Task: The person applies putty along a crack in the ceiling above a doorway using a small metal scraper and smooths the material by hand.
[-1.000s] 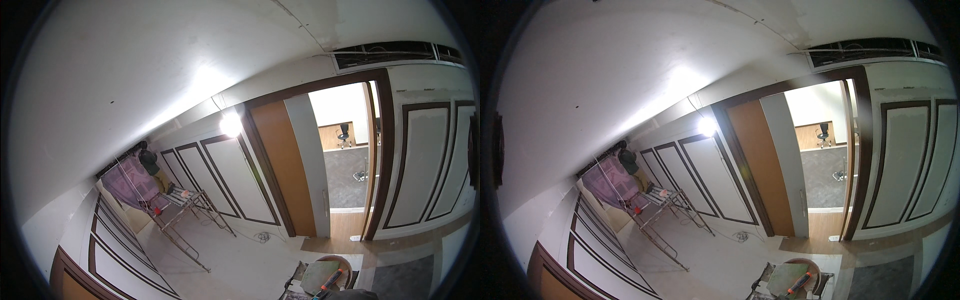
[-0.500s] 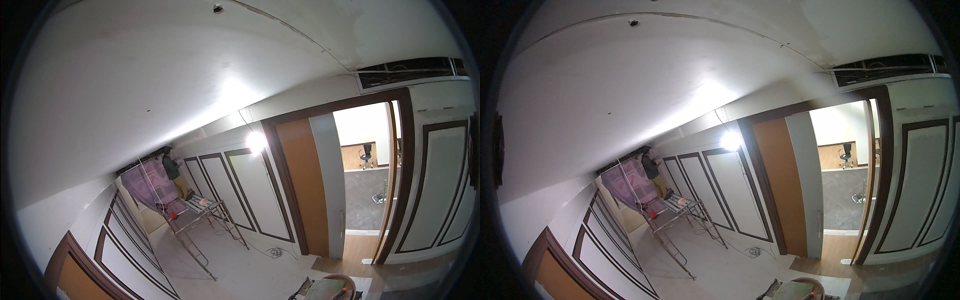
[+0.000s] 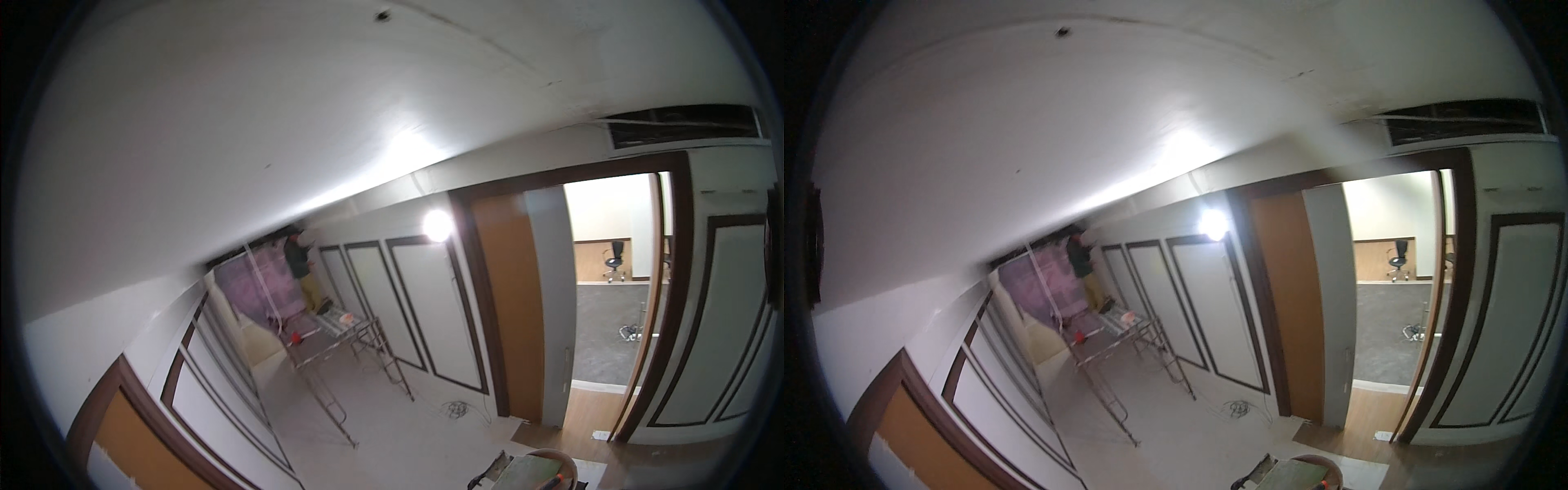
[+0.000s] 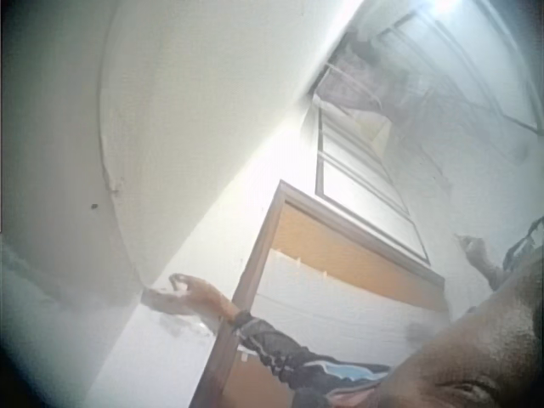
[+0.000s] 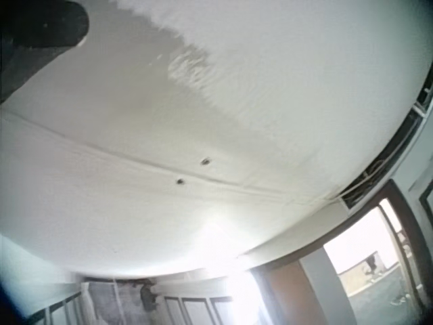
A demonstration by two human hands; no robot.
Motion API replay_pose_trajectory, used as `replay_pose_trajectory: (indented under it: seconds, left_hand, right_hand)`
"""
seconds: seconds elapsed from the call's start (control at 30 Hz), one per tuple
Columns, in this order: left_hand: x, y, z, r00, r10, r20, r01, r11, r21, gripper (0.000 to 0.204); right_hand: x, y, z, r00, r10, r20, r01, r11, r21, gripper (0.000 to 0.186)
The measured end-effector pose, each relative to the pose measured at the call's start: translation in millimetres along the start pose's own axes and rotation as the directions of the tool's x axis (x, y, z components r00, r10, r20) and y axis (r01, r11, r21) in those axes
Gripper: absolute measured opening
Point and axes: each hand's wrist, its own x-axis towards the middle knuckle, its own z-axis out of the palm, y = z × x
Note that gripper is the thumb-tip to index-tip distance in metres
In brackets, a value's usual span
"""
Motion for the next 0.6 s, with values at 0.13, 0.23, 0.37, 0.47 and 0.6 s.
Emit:
replay_pose_trajectory:
  seconds: [0.13,0.23,0.37,0.47,0.6]
  left_hand:
    - [4.1,9.6,4.6,1.000,0.020,0.003,-0.020,1.000,-0.022,0.058]
    - [8.6,18.4,9.0,0.999,0.035,0.004,-0.035,0.999,-0.031,0.058]
    - [11.6,17.6,9.1,0.999,0.052,0.009,-0.052,0.998,-0.020,0.057]
    - [13.0,12.9,4.8,0.998,0.061,0.016,-0.061,0.998,-0.003,0.056]
    - [18.4,0.6,-0.2,0.997,0.073,0.014,-0.073,0.997,0.018,0.055]
  right_hand:
    - [-4.8,1.8,-5.0,0.999,-0.030,-0.025,0.030,1.000,-0.006,0.022]
    - [-8.7,5.6,-6.9,0.997,-0.064,-0.045,0.064,0.998,-0.010,0.023]
    - [-14.3,14.5,-2.8,0.992,-0.115,-0.044,0.115,0.993,-0.007,0.026]
    - [-27.4,16.2,-4.4,0.998,-0.058,-0.017,0.058,0.998,-0.002,0.021]
    - [-32.5,23.2,-9.4,1.000,-0.012,-0.010,0.012,1.000,0.019,0.021]
